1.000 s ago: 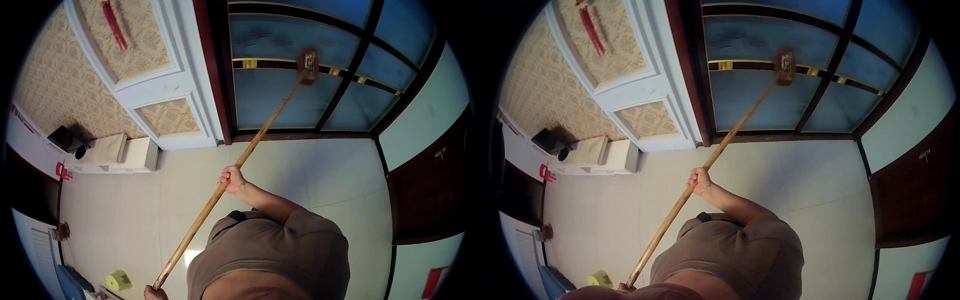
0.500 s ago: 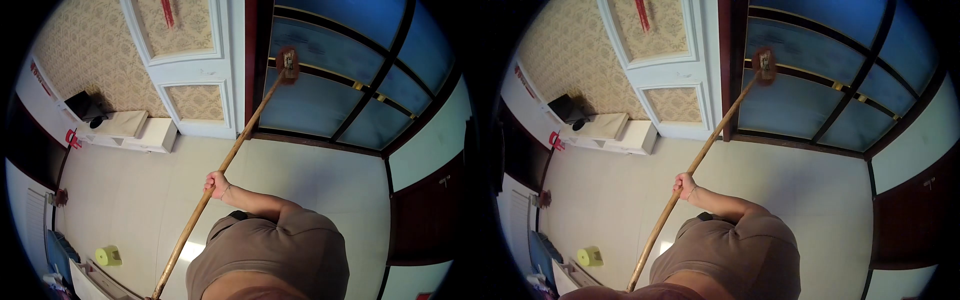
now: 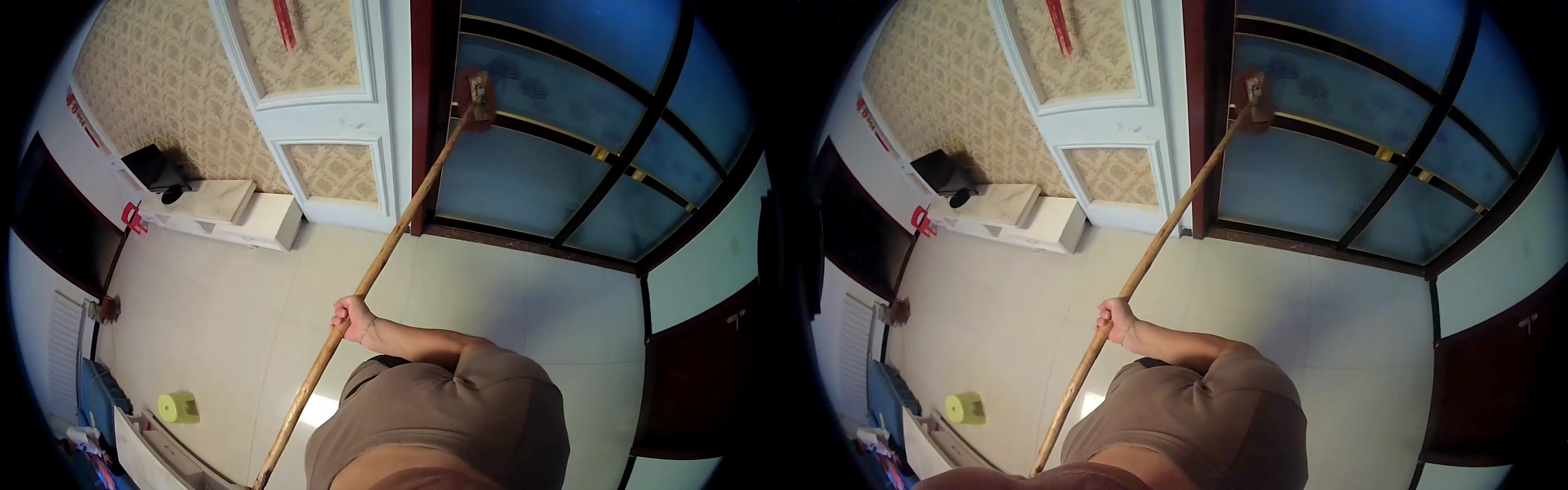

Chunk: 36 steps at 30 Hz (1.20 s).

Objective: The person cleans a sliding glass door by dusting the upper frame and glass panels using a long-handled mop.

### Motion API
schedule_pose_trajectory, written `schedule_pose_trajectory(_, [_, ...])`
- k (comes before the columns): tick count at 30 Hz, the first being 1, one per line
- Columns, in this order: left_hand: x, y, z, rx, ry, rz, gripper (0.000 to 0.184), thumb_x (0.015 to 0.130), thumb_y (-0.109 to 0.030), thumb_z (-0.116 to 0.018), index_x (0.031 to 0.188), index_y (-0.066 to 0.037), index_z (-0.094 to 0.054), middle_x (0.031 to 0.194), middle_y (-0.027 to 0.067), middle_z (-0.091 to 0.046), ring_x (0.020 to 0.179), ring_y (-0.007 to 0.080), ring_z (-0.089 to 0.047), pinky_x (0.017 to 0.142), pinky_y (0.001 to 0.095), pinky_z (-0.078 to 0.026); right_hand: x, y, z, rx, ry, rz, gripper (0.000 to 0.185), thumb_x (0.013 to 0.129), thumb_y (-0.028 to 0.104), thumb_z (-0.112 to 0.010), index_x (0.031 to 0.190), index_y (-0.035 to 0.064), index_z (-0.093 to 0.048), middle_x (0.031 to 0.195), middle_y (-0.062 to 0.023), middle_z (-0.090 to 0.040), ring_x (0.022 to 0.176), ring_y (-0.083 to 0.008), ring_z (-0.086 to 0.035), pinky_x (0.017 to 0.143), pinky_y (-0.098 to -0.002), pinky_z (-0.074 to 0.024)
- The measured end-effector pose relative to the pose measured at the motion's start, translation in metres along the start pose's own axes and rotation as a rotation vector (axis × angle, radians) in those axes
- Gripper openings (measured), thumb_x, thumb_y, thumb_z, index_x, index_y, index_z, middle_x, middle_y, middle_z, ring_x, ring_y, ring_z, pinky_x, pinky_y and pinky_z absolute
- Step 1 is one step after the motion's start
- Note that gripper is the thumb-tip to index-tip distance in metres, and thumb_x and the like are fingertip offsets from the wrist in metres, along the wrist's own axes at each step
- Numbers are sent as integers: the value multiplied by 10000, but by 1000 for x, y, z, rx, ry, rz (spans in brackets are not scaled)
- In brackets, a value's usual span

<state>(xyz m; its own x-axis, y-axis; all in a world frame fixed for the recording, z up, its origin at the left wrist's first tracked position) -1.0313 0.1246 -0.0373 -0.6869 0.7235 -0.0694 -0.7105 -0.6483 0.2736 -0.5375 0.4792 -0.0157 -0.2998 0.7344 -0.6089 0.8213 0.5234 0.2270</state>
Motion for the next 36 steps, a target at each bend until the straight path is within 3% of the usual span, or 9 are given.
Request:
schedule_pose_trajectory(2, [1,-18,-7,0,-50,-33,134,636,-167,-634,718,-62,-633,660,155,-625,627,335,-602,588,456,-455,-10,20,8,9,26,47,207,718,104,-469,549,166,-367,479,24,-343,483,-164,-383,646,-372,-394])
schedule_pose_trajectory(3, [-6,-37,9,36,-627,-311,121,637,-165,-629,710,-67,-630,671,156,-629,630,334,-605,601,457,-460,-14,30,13,13,26,56,207,718,104,-469,549,166,-367,479,24,-343,483,-164,-383,646,-372,-394])
schedule_pose_trajectory(5, [-21,-69,22,63,-1212,-602,109,639,-162,-624,701,-73,-628,681,157,-632,634,333,-608,613,459,-464,-25,53,24,-2,41,114,206,709,109,-465,535,167,-372,478,24,-343,488,-164,-388,642,-370,-393])
schedule_pose_trajectory(7, [20,-87,-5,-112,-82,-146,89,642,-159,-618,681,-79,-618,689,161,-631,640,326,-606,632,450,-466,-31,78,36,36,44,161,177,708,101,-473,562,154,-388,485,16,-348,486,-170,-391,619,-375,-392])
schedule_pose_trajectory(10, [30,-146,4,-136,-14,-229,112,679,-176,-601,719,-73,-617,723,166,-634,672,335,-603,649,446,-465,-46,121,56,65,54,259,143,700,97,-479,584,142,-408,496,9,-360,483,-175,-396,592,-376,-390])
schedule_pose_trajectory(15, [26,-260,61,-308,-28,-324,124,700,-106,-569,693,6,-517,683,224,-579,656,424,-561,590,486,-426,-73,203,89,68,-17,426,188,686,114,-463,523,156,-379,496,14,-358,493,-172,-388,613,-366,-383])
schedule_pose_trajectory(19, [31,-326,55,-410,-351,-402,131,582,-64,-600,589,-41,-471,583,151,-508,593,363,-509,539,500,-346,-96,257,116,147,-56,519,168,688,118,-474,552,161,-385,493,31,-349,480,-158,-376,610,-366,-381])
schedule_pose_trajectory(25, [14,-393,91,-411,-469,-484,130,587,-38,-581,598,-66,-454,605,113,-507,634,341,-500,607,467,-355,-122,319,154,249,-133,586,206,696,107,-475,543,172,-354,483,43,-339,464,-142,-353,606,-338,-368])
schedule_pose_trajectory(36, [29,-361,104,-507,-534,-478,135,598,-28,-560,612,-70,-432,612,116,-483,662,342,-479,642,449,-346,-101,301,130,243,-60,546,209,716,111,-452,538,170,-357,474,35,-340,458,-148,-347,596,-337,-370])
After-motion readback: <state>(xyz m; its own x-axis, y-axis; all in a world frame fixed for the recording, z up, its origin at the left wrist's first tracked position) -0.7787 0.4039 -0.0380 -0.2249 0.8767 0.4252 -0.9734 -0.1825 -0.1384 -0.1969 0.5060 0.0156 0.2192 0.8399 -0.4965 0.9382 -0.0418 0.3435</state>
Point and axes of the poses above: each hand's wrist, its own x-axis towards the middle knuckle, its own z-axis out of the back of the hand, y = z × x, the point moved 4 cm from there along x, towards the middle knuckle
